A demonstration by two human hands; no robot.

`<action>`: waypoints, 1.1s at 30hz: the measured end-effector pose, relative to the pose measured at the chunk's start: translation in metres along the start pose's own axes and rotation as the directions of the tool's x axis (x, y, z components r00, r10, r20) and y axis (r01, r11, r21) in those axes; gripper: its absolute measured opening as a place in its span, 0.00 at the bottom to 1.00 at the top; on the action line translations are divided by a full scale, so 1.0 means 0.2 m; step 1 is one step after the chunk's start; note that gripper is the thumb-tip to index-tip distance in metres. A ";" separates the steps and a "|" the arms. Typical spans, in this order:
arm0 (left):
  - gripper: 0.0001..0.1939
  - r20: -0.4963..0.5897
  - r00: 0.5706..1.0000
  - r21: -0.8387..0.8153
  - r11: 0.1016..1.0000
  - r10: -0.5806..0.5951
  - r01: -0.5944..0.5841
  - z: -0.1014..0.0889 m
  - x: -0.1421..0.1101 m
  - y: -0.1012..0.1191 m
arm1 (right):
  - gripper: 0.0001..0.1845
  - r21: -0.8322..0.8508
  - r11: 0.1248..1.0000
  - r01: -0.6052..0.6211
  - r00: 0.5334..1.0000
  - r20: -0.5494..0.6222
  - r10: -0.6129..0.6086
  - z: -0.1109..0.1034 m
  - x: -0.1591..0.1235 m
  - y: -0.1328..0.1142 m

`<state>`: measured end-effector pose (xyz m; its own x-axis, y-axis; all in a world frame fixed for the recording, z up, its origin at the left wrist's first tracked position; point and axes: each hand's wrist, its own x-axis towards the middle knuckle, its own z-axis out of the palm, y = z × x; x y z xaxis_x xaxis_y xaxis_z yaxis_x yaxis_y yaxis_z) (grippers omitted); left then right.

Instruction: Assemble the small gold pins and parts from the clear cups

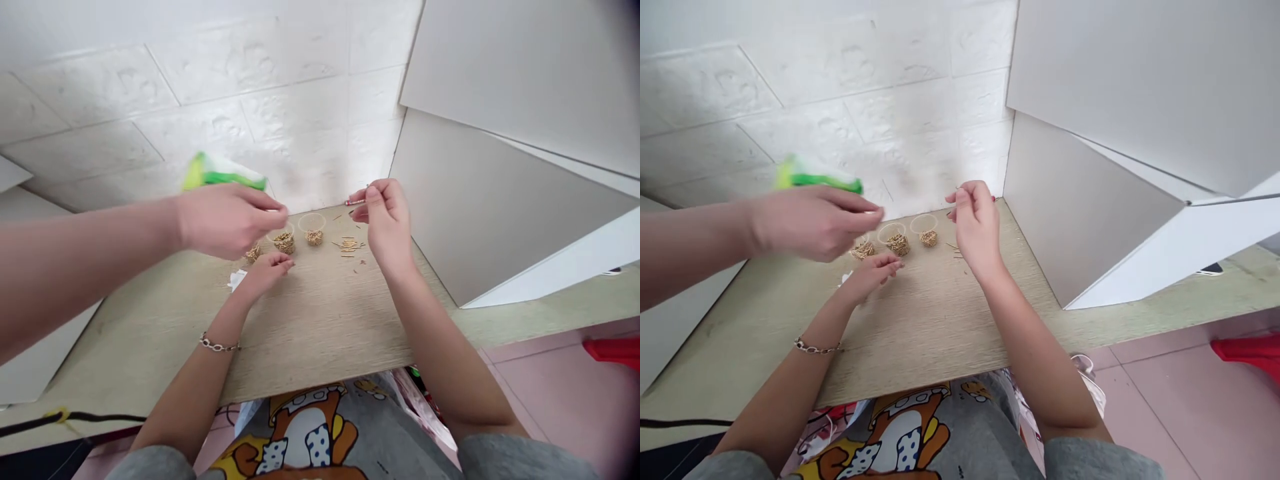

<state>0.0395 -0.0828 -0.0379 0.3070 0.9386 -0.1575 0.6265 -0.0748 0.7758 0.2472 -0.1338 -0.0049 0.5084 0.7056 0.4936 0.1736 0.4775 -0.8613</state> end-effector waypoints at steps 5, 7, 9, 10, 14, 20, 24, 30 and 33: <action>0.16 0.174 0.984 -0.031 0.999 -0.025 0.031 0.01 -0.01 -0.05 | 0.08 0.255 0.966 0.047 0.977 -0.213 0.009 -0.13 -0.06 -0.07; 0.17 0.216 0.976 -0.070 0.997 -0.010 0.026 0.00 0.00 -0.03 | 0.08 0.261 0.964 0.046 0.966 -0.259 0.025 -0.19 -0.10 -0.05; 0.17 0.270 0.963 -0.089 0.996 0.013 0.011 0.00 -0.01 -0.01 | 0.09 0.236 0.972 -0.008 0.963 -0.260 0.071 -0.24 -0.14 -0.01; 0.17 0.296 0.955 -0.093 0.996 0.021 0.007 0.00 -0.01 -0.01 | 0.09 0.225 0.973 -0.055 0.964 -0.243 0.110 -0.25 -0.15 0.01; 0.17 0.322 0.946 -0.133 0.991 0.034 0.010 0.00 -0.03 -0.01 | 0.11 0.142 0.972 -0.188 0.969 -0.133 0.207 -0.22 -0.15 0.07; 0.17 0.209 0.977 -0.204 0.979 0.035 0.008 -0.01 -0.05 -0.02 | 0.11 -0.211 0.959 -0.188 0.937 0.253 0.240 -0.03 -0.11 0.03; 0.18 0.124 0.990 -0.270 0.963 0.060 -0.025 0.00 -0.04 -0.04 | 0.17 -0.254 0.963 -0.090 0.891 0.411 0.192 0.15 -0.09 0.05; 0.20 -0.001 0.999 -0.369 0.928 0.053 -0.050 0.00 0.02 -0.11 | 0.15 -0.200 0.976 -0.090 0.903 0.397 0.165 0.30 -0.09 0.17; 0.19 -0.022 0.999 -0.360 0.932 0.044 -0.049 0.00 0.01 -0.10 | 0.15 -0.190 0.979 -0.076 0.929 0.343 0.138 0.25 -0.06 0.16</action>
